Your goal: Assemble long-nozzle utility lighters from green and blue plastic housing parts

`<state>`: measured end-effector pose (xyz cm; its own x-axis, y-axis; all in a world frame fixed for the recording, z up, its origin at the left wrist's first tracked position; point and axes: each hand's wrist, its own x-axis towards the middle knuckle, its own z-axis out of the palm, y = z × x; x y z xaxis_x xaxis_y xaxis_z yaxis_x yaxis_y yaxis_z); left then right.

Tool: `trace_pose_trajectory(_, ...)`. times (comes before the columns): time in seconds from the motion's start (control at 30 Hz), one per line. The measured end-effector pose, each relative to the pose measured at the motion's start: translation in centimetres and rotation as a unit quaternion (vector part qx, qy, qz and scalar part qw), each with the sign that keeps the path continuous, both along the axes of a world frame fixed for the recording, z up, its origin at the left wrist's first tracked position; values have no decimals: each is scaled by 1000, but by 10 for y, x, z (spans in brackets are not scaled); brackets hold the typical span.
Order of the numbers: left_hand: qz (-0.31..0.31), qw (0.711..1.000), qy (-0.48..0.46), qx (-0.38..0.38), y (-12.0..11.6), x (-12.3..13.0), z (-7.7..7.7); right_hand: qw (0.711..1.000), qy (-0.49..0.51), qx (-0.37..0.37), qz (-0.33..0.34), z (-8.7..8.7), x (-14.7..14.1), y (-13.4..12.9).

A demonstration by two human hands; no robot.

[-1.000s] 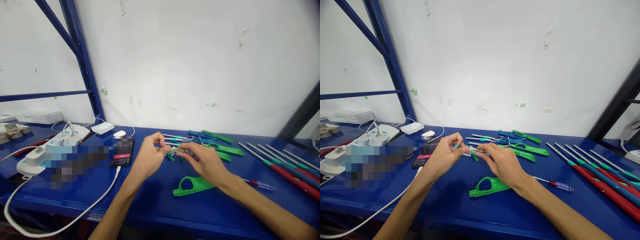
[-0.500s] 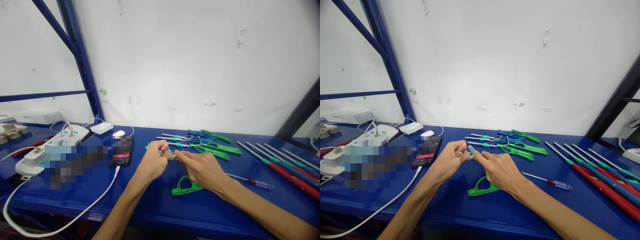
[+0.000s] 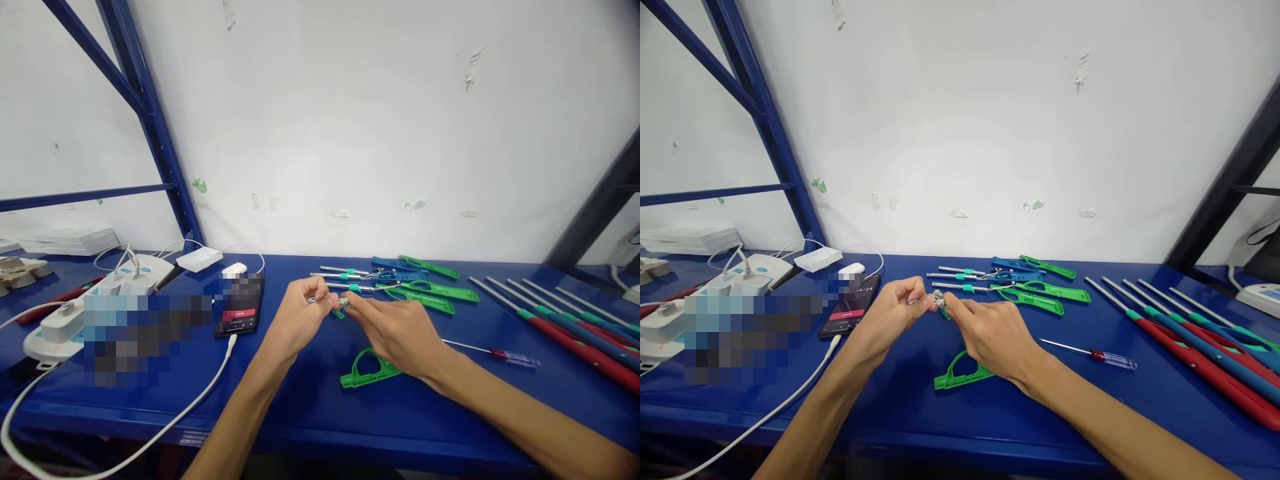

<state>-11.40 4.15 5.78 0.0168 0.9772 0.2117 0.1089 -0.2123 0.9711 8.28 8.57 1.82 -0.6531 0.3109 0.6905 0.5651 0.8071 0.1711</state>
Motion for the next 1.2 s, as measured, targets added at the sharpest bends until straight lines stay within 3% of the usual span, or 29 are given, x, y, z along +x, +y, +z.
trace_pose_trajectory(0.2, -13, 999, 15, 39, -7, 0, 14, 988, 53, -135, -53, 14, 5, 8)
trace_pose_trajectory(0.3, -1, 992, 120, 50, -11, 4, 16, 969, 56, -221, -93, 25, 17, 23)
trace_pose_trajectory(0.43, 47, 924, 378, -27, -13, 16, 9, 940, -4, -319, -121, 34, 46, 49)
trace_pose_trajectory(0.53, 116, 888, 438, -77, -13, 22, 5, 922, -53, -357, -140, 33, 63, 63)
trace_pose_trajectory(0.7, 189, 844, 490, -109, -13, 13, 10, 914, -88, -363, -160, 25, 67, 69)
trace_pose_trajectory(0.9, 147, 821, 544, -90, -11, 2, 9, 937, -52, -305, -165, 25, 56, 62)
trace_pose_trajectory(1.07, 143, 796, 583, -81, -7, -4, 4, 958, -15, -257, -125, 25, 42, 51)
trace_pose_trajectory(1.2, 143, 796, 583, -80, -12, -21, 15, 964, -4, -249, -88, 20, 34, 43)
